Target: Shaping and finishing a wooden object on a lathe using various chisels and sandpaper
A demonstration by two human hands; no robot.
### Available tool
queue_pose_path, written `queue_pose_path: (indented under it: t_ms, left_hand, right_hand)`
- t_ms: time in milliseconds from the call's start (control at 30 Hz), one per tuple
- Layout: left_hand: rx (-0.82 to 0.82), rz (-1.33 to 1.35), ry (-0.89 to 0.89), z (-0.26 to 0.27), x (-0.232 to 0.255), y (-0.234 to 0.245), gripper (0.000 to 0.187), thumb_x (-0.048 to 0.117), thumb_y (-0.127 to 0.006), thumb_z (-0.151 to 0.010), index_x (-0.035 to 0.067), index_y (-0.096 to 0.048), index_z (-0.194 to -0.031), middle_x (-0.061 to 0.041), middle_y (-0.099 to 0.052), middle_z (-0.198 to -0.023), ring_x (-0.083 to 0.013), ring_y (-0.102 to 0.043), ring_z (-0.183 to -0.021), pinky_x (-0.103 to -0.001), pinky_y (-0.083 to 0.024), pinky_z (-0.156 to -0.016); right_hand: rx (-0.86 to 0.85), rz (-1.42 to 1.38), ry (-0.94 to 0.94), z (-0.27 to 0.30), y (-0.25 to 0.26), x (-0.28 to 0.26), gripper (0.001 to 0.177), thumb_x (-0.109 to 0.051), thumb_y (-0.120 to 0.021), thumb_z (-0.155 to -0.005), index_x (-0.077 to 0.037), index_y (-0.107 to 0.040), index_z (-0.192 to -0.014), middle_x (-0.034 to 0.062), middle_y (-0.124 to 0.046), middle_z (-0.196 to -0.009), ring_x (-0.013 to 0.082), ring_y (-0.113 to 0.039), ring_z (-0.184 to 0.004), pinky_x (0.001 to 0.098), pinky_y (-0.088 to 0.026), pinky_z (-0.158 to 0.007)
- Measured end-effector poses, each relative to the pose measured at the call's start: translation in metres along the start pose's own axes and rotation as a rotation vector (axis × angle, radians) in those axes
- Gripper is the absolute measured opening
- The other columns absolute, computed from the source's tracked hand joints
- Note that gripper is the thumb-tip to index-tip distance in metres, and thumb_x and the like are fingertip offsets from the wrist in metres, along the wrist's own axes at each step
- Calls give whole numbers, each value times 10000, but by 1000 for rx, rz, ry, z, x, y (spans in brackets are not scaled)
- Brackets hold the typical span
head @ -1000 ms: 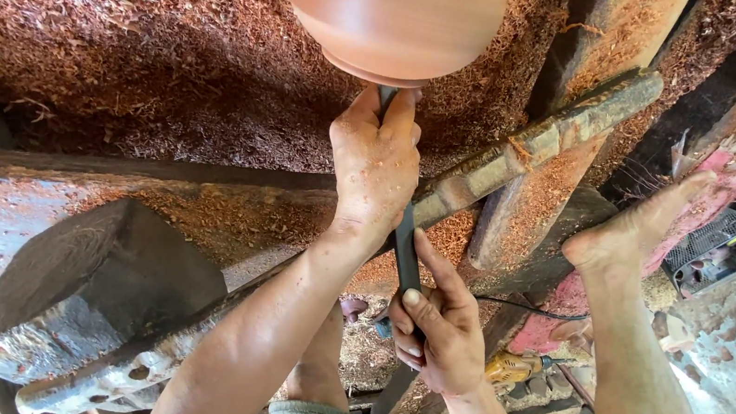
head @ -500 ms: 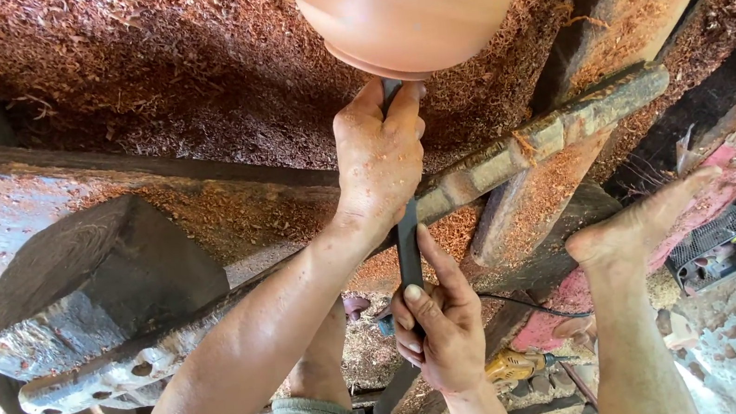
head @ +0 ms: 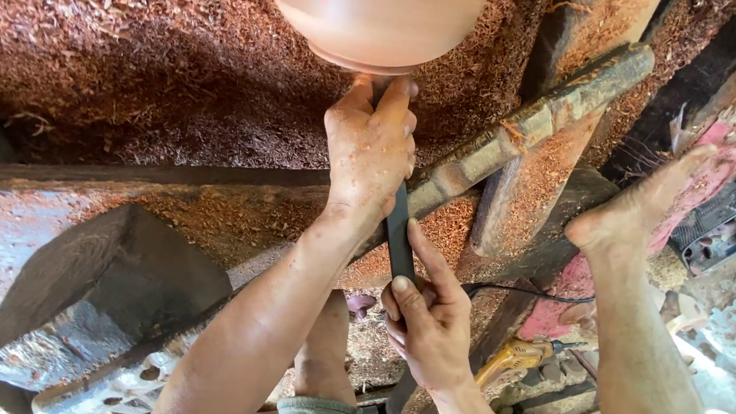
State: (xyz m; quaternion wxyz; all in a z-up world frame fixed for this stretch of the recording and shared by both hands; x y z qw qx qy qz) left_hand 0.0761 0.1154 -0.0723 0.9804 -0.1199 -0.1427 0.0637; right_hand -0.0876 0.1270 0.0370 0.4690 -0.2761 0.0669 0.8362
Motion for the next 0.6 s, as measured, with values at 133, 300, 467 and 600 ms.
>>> queue_pose_path:
  t_ms: [133,300,467,600]
  left_hand:
    - [-13,-81,-8,2,5,-3,167,195,-574,-957,81,-568,-834,25,-455,-534,-62,-340,-341,-240,-240,-286]
    - [-63,-66,-11,-3,-4,0,146,182,-574,-978,69,-580,-885,14,-450,-549,-76,-322,-355,-256,-264,-291]
    - [-151,36,-105,-11,-9,-1,69,143,-619,-981,84,-604,-948,-44,-641,-829,-54,-379,-402,-222,-314,-268]
    - [-174,64,-72,-15,-16,-1,91,141,-628,-969,95,-578,-908,-36,-641,-935,-44,-402,-469,-219,-321,-287]
  right_hand:
    - [62,60,9,1,-3,-1,601,-11,-559,-1006,-115,-410,-1579,38,-458,-627,83,-405,-492,195,-324,-391]
    - [118,88,9,3,-5,4,599,-30,-573,-999,-108,-419,-1572,28,-527,-629,62,-477,-512,191,-323,-398]
    - [216,70,9,5,1,14,563,-10,-575,-989,-82,-468,-1537,-9,-578,-1429,67,-503,-610,204,-509,-595]
    - [231,60,25,6,-7,9,553,-3,-557,-985,-78,-459,-1524,-8,-476,-1576,50,-541,-644,206,-560,-643]
Point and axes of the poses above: each hand's wrist, its own z-axis away from the middle knuckle, its own y-axis out of the back of the hand, x = y × z, the point moved 10 cm from there along -z, towards the middle knuckle
